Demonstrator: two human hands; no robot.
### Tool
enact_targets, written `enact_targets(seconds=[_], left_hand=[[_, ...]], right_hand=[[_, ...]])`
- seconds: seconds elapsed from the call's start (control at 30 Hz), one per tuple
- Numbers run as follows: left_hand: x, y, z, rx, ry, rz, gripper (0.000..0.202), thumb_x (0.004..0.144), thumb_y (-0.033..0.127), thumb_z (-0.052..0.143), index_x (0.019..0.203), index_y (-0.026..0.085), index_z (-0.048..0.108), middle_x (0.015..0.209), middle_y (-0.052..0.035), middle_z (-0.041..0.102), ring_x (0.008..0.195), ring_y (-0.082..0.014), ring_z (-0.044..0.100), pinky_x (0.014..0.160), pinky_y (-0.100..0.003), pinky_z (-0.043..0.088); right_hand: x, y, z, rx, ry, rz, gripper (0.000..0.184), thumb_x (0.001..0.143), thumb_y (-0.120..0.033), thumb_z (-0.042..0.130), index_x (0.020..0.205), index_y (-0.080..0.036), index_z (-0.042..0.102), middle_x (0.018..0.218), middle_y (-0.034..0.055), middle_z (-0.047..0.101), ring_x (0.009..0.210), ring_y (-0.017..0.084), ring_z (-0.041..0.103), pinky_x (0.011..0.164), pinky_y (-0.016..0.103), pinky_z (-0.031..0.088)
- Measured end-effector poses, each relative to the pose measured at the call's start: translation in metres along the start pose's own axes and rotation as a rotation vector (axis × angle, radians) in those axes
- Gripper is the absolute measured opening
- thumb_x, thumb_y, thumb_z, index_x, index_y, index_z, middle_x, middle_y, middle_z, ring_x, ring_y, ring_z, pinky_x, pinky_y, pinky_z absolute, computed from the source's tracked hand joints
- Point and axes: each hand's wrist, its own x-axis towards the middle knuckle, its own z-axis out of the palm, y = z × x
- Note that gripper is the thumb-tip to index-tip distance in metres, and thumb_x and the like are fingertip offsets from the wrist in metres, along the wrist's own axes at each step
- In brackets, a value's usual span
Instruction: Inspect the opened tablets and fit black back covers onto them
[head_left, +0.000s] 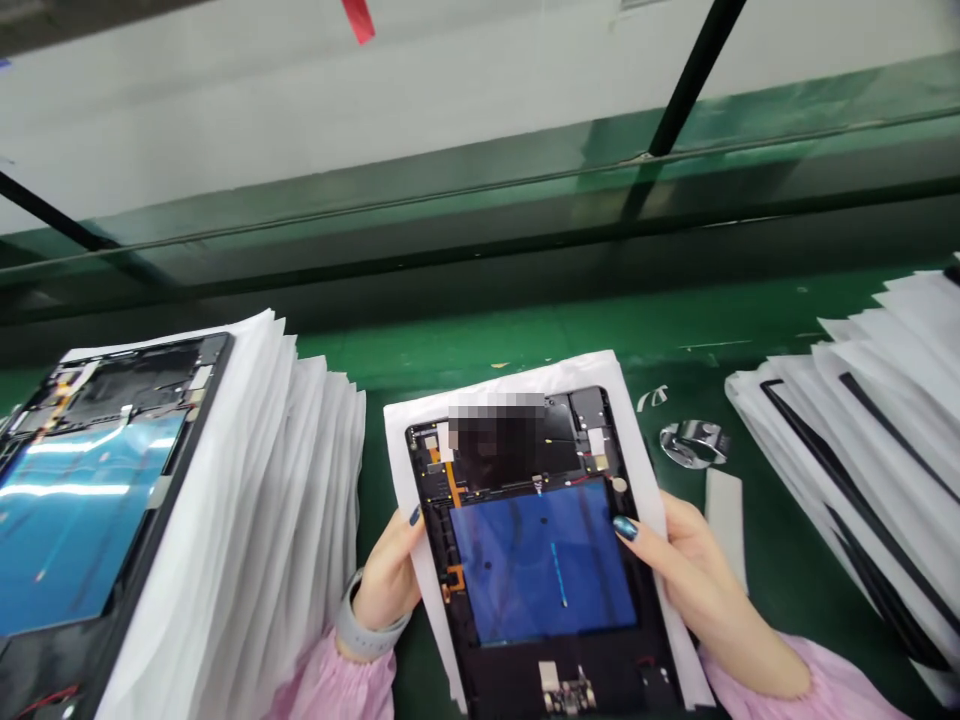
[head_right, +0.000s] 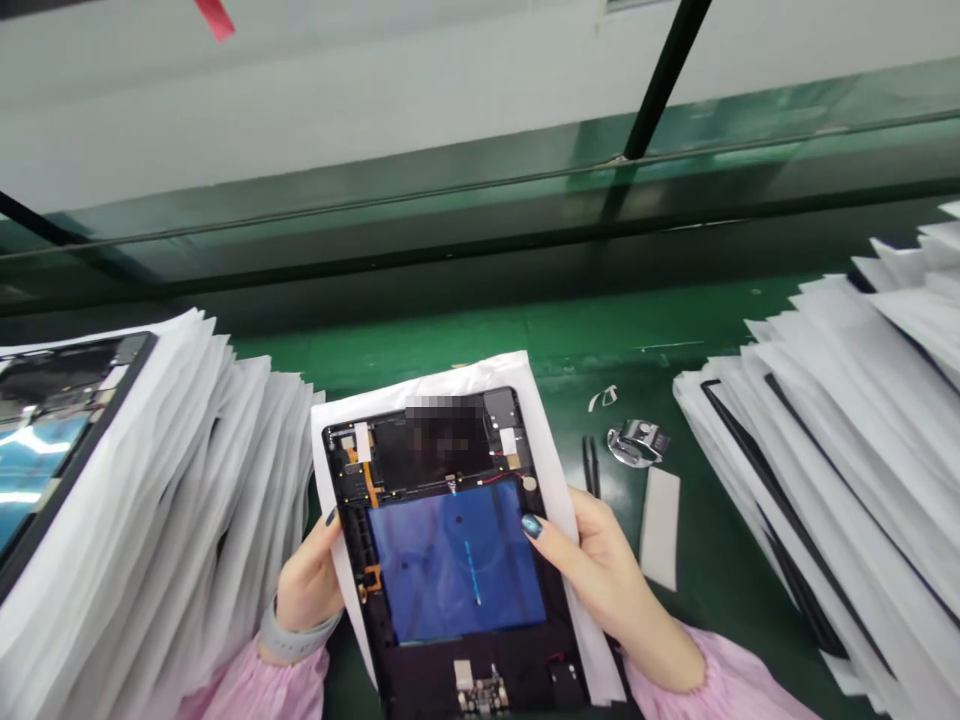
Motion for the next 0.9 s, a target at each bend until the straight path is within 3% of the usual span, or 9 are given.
enact_targets(seconds=[0.17,0.3,0.73,0.9], left_hand=[[0.0,0.0,-0.001,0.031,-0.031,0.028,0.027,0.071,0.046,0.081,0.087,0.024,0.082,0.093,-0.0045,0.081,0.11,-0.0344,0.069,0.105,-0.042,0.049],[-0.001,0.0,-0.003,0.046,-0.066,0.023,0.029,0.076,0.047,0.077,0.094,0.025,0.081,0.102,-0.0052,0.08,0.113,-0.0339,0.067,0.107,-0.041,0.048],[-0.004,-0.002,-0.01,0.039,-0.112,-0.002,0.035,0.079,0.045,0.075,0.106,0.024,0.079,0.104,-0.0072,0.079,0.112,-0.0339,0.068,0.105,-0.042,0.049],[-0.003,-0.003,-0.011,0.025,-0.133,-0.008,0.032,0.081,0.043,0.073,0.107,0.025,0.078,0.106,-0.006,0.078,0.102,-0.0304,0.072,0.094,-0.037,0.056]], right_hand=[[-0.001,0.009,-0.002,-0.081,0.053,-0.023,0.038,0.079,-0.058,0.07,0.076,-0.02,0.078,0.06,0.0033,0.066,0.053,0.017,0.056,0.052,0.024,0.05],[-0.003,0.012,-0.003,-0.107,0.084,0.029,0.041,0.078,-0.059,0.071,0.066,-0.019,0.073,0.056,0.0018,0.058,0.052,0.016,0.051,0.05,0.024,0.048],[-0.007,0.01,-0.002,-0.083,0.097,0.084,0.044,0.075,-0.061,0.071,0.064,-0.019,0.069,0.054,0.0011,0.054,0.053,0.016,0.047,0.052,0.027,0.047],[-0.005,0.007,-0.001,-0.054,0.05,0.091,0.042,0.078,-0.059,0.069,0.069,-0.018,0.072,0.057,0.0021,0.057,0.057,0.017,0.049,0.052,0.026,0.046]])
